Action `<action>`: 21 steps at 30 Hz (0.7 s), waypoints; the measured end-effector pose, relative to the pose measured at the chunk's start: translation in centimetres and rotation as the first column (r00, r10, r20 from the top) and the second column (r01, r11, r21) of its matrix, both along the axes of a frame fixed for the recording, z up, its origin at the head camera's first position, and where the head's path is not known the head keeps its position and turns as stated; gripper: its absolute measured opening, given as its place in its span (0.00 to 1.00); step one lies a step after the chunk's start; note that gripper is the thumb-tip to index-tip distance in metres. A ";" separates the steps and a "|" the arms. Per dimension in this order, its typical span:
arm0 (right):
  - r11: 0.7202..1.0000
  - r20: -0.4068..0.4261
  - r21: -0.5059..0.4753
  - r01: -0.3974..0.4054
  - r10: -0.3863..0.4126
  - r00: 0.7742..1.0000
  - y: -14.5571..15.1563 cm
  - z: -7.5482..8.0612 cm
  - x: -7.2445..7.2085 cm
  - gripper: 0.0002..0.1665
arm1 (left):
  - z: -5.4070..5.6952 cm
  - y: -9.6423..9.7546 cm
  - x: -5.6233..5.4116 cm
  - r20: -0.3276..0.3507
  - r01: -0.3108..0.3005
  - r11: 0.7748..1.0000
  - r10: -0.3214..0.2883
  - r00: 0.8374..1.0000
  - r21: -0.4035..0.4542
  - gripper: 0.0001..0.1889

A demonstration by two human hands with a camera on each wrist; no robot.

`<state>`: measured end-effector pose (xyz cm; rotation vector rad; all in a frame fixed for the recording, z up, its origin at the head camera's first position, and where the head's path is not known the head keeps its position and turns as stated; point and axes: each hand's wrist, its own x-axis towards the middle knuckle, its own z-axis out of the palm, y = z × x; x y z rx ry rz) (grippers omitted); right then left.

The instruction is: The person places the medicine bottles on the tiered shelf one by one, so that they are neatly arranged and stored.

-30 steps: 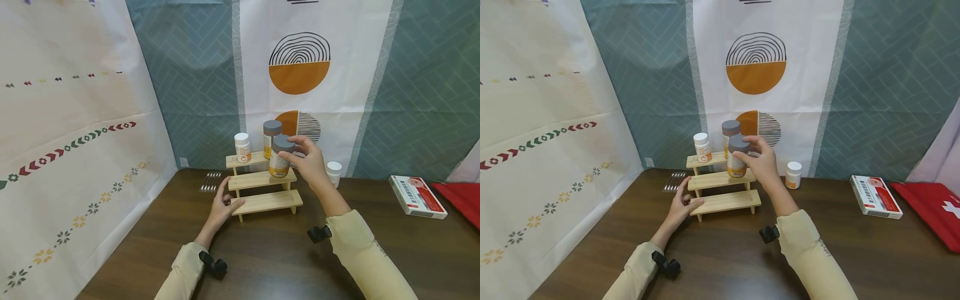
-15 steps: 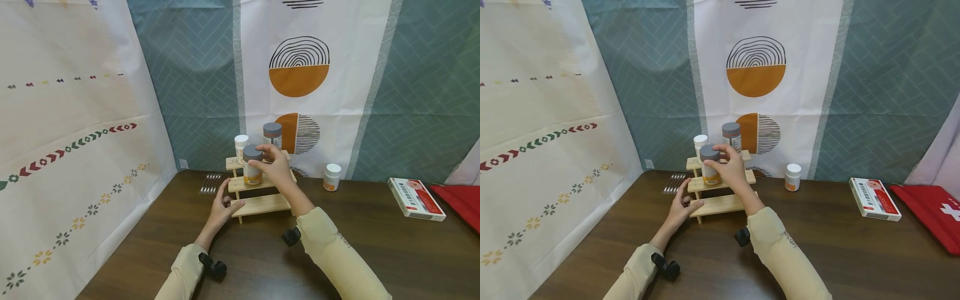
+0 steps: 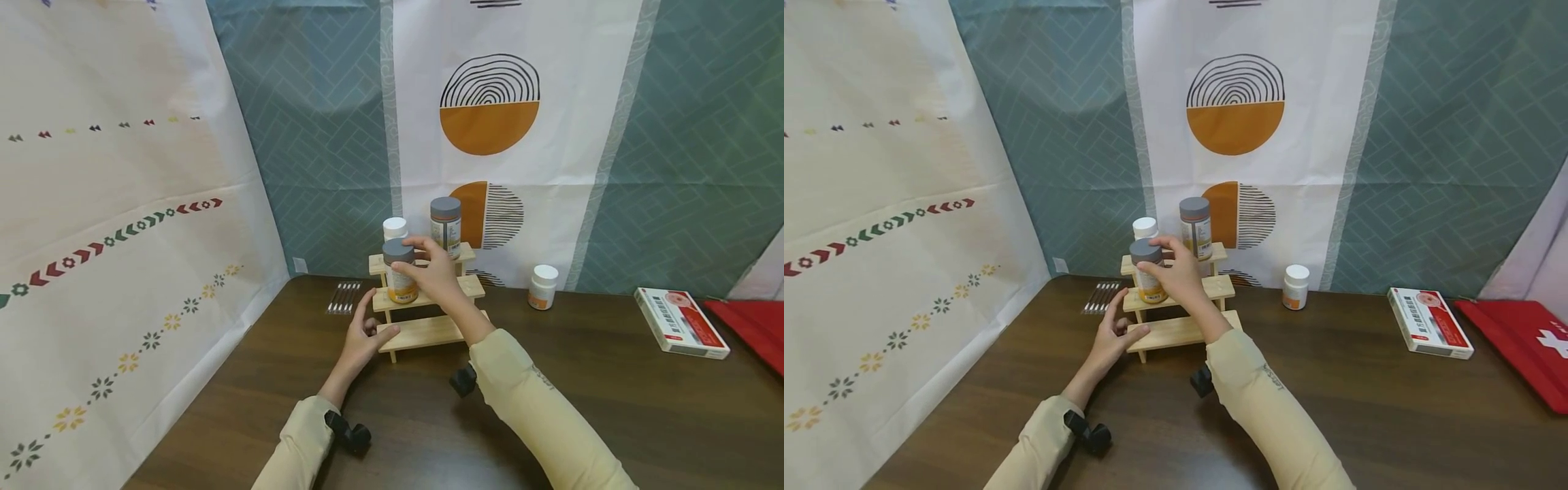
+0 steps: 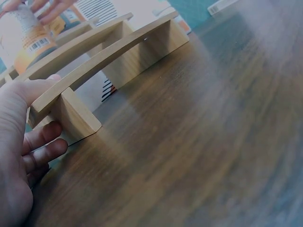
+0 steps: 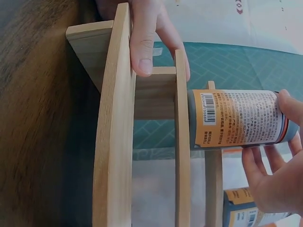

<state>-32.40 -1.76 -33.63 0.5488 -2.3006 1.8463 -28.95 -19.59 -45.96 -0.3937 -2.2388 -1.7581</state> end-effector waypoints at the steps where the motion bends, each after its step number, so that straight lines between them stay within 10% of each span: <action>1: 1.000 -0.008 0.015 0.003 -0.002 1.000 0.0 0.0 0.0 0.28 | 0.0 0.0 0.0 0.005 -0.001 1.000 0.001 1.000 0.001 0.44; 10: 0.997 -0.030 0.069 -0.016 0.019 0.999 -0.3 -0.3 0.2 0.29 | 1.4 0.1 1.2 0.135 -0.015 1.000 0.013 0.991 0.015 0.45; 21: 0.998 -0.041 -0.025 -0.053 0.052 0.998 0.3 -0.2 0.6 0.34 | 3.2 0.6 2.2 0.131 0.004 1.000 -0.006 0.991 0.019 0.45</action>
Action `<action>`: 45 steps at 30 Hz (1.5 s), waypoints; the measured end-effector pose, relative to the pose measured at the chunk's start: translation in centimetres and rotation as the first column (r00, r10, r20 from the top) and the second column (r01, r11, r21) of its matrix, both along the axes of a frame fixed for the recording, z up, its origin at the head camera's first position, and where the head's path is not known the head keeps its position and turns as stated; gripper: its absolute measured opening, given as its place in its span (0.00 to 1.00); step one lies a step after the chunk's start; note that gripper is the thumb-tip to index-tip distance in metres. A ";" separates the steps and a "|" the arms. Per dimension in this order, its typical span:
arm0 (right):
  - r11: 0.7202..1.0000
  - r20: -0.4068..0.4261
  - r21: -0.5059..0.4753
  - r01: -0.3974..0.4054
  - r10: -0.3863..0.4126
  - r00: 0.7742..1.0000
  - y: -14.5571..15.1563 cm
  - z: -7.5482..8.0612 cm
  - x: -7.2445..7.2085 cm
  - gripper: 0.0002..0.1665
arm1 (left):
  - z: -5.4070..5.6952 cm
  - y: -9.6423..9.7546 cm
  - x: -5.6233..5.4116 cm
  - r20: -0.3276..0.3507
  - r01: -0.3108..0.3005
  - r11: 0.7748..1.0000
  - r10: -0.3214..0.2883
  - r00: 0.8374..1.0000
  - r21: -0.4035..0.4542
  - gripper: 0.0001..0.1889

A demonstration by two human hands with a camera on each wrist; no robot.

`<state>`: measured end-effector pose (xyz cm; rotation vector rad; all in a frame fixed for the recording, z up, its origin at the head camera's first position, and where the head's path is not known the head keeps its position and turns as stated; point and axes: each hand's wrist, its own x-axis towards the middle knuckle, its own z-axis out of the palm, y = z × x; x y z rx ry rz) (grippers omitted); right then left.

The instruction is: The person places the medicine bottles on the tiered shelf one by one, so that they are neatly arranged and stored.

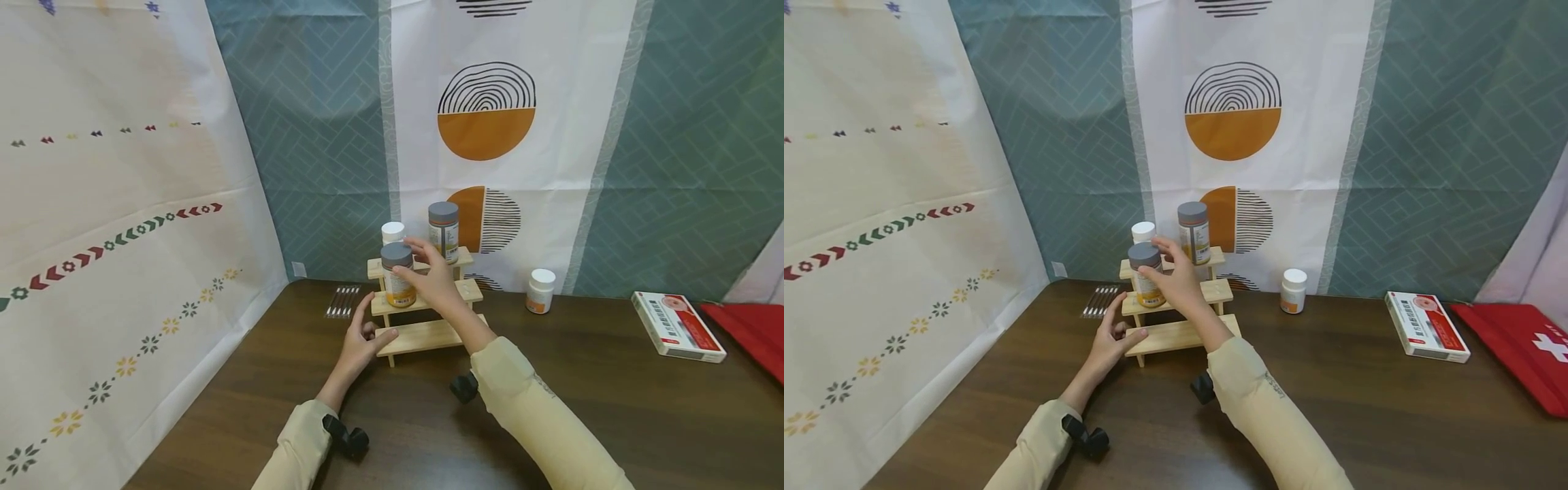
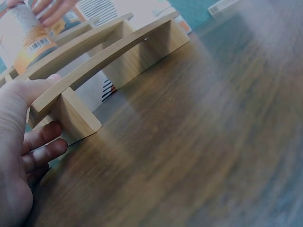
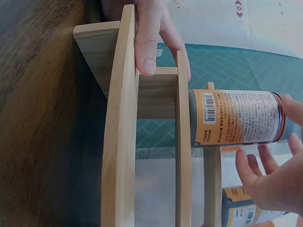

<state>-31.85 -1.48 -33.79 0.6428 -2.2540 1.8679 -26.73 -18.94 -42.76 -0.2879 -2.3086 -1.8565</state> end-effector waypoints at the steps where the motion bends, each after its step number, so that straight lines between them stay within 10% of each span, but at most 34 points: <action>1: 1.000 0.005 -0.013 -0.001 0.001 1.000 0.3 -0.1 0.1 0.34 | 0.0 0.1 0.0 -0.002 0.003 1.000 -0.003 1.000 0.000 0.45; 24: 0.980 0.059 0.003 0.199 -0.199 0.978 10.4 -1.5 1.2 0.29 | 0.3 0.3 -0.3 -0.015 0.002 1.000 -0.002 1.000 0.014 0.45; 45: 0.888 0.159 -0.021 0.460 -0.451 0.878 18.4 -1.4 0.7 0.19 | -0.3 -0.1 -0.2 -0.001 0.015 1.000 -0.015 1.000 0.016 0.45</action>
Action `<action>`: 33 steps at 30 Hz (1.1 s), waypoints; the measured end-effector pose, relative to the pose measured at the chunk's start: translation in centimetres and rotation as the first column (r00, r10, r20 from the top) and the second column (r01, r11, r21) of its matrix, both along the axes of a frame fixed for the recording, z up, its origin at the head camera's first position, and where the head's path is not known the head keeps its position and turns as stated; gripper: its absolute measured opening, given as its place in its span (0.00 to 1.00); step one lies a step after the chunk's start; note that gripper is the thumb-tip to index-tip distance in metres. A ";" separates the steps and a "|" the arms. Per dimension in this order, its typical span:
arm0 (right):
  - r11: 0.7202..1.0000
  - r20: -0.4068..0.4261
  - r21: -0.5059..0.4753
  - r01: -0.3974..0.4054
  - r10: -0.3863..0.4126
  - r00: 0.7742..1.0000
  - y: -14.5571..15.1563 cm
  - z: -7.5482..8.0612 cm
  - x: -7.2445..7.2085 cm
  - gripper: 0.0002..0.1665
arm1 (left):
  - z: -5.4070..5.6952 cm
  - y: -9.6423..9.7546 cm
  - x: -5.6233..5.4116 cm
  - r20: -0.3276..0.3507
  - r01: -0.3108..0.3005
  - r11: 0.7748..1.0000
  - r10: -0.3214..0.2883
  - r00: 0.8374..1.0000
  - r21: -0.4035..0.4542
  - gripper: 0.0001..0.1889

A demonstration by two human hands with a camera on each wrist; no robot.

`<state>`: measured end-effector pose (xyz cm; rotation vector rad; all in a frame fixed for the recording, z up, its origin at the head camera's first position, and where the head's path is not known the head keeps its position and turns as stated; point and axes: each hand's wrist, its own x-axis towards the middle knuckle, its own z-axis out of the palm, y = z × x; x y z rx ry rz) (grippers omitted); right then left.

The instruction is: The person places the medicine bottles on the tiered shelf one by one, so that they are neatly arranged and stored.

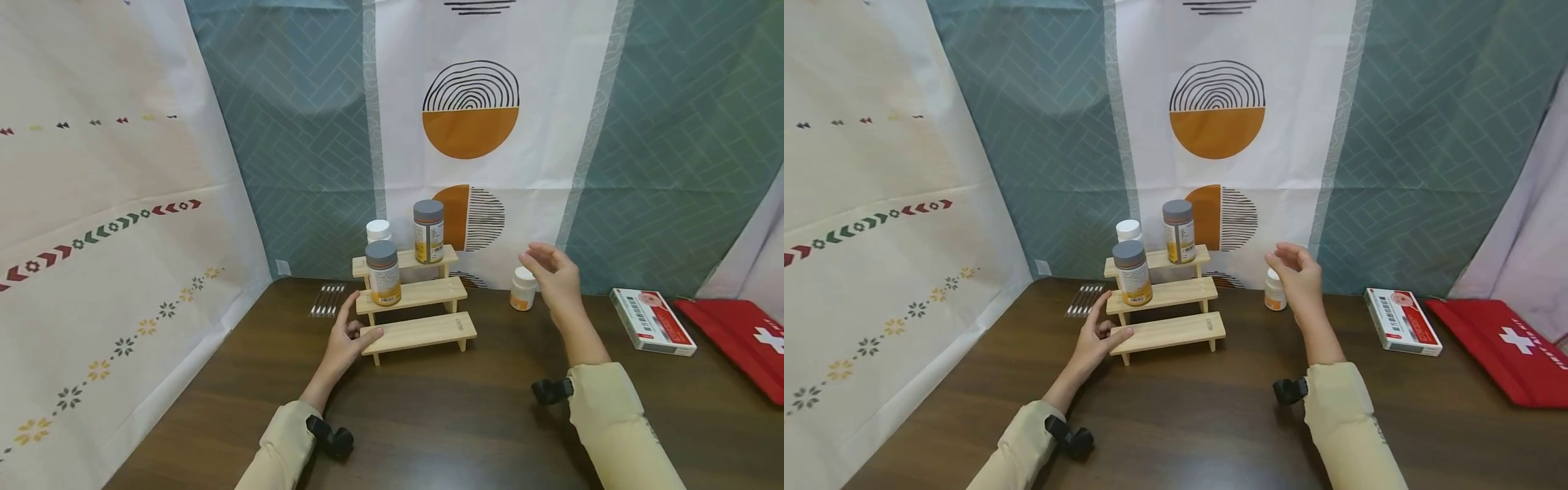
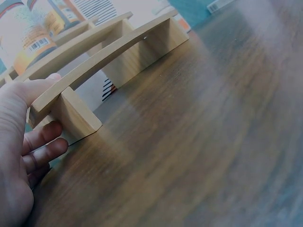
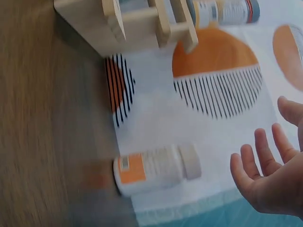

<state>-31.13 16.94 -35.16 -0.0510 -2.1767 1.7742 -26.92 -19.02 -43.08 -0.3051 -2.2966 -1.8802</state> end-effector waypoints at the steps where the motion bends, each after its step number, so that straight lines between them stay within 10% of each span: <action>1: 1.000 0.010 0.000 0.011 -0.011 1.000 0.3 -0.1 -0.1 0.22 | 0.0 -0.1 0.0 -0.002 0.002 1.000 -0.002 1.000 -0.002 0.45; 13: 0.996 0.124 0.078 0.052 -0.061 0.990 2.6 -0.8 -1.0 0.38 | 0.6 -0.2 0.0 -0.012 0.008 1.000 -0.008 1.000 -0.006 0.45; 33: 0.986 0.171 0.118 -0.116 0.094 0.981 3.1 -2.9 -1.7 0.40 | 0.2 -0.2 0.1 0.005 0.030 0.999 -0.030 1.000 0.015 0.45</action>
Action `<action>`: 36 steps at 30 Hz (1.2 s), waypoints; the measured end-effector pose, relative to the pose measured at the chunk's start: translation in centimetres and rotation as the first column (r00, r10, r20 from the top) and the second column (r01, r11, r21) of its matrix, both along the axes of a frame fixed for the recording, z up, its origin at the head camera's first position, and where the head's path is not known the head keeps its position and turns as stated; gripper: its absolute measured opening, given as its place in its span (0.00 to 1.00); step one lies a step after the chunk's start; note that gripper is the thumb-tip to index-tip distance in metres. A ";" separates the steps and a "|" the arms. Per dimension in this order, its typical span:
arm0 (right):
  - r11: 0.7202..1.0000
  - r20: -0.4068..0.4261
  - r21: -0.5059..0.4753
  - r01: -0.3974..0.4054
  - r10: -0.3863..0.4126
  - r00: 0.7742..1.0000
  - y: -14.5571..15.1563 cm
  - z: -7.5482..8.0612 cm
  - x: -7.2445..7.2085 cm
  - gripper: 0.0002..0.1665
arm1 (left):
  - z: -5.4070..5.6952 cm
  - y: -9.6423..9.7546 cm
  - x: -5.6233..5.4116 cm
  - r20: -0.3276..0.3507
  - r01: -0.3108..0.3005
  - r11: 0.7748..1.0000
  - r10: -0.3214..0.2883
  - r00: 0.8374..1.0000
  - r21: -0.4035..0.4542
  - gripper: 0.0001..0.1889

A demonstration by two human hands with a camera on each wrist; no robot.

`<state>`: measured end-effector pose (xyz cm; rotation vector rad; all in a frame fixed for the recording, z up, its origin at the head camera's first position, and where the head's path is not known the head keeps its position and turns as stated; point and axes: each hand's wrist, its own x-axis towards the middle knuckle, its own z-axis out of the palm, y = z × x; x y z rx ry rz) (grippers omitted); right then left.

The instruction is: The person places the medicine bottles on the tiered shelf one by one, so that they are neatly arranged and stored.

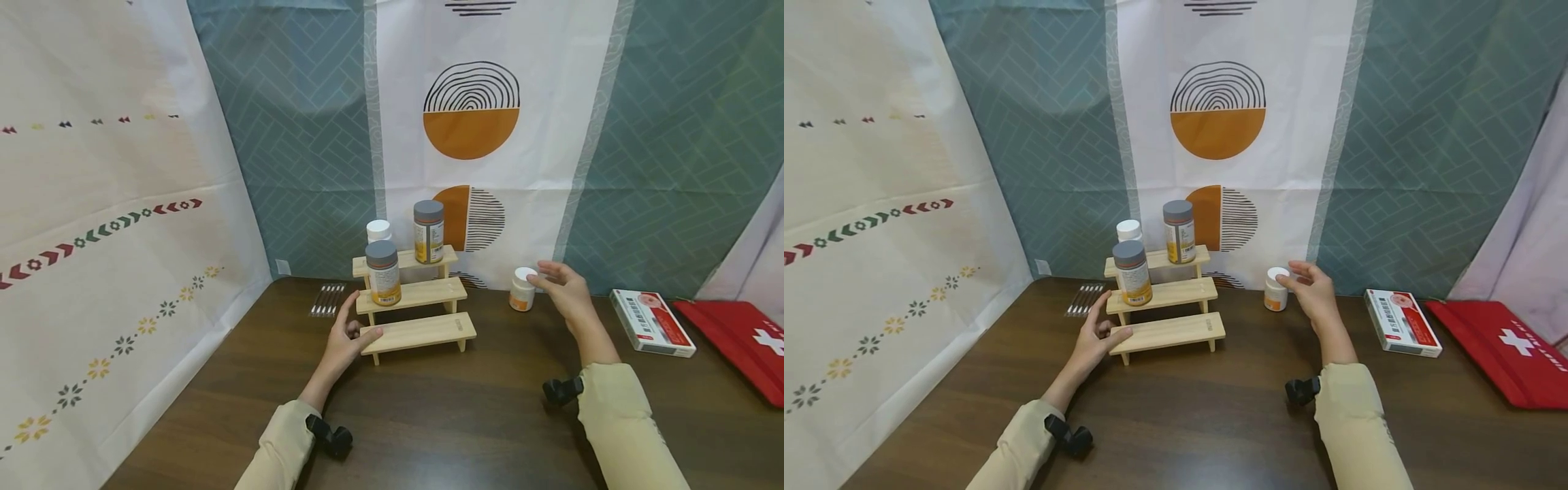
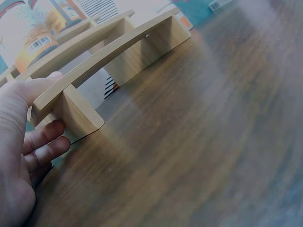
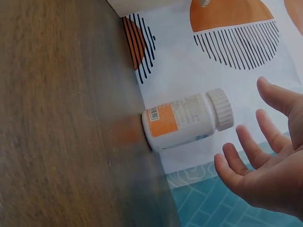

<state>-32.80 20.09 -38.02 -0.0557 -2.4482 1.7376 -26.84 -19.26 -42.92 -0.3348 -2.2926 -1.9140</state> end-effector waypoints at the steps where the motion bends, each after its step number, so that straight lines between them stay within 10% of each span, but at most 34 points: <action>1: 1.000 0.004 0.001 0.001 -0.001 1.000 0.0 -0.1 0.0 0.40 | 0.0 0.0 0.0 0.002 0.000 1.000 0.000 1.000 0.001 0.45; 36: 0.995 0.010 -0.086 -0.043 0.044 0.999 -0.8 -1.5 -0.7 0.37 | 0.1 0.1 0.1 -0.014 -0.011 1.000 0.011 1.000 -0.019 0.45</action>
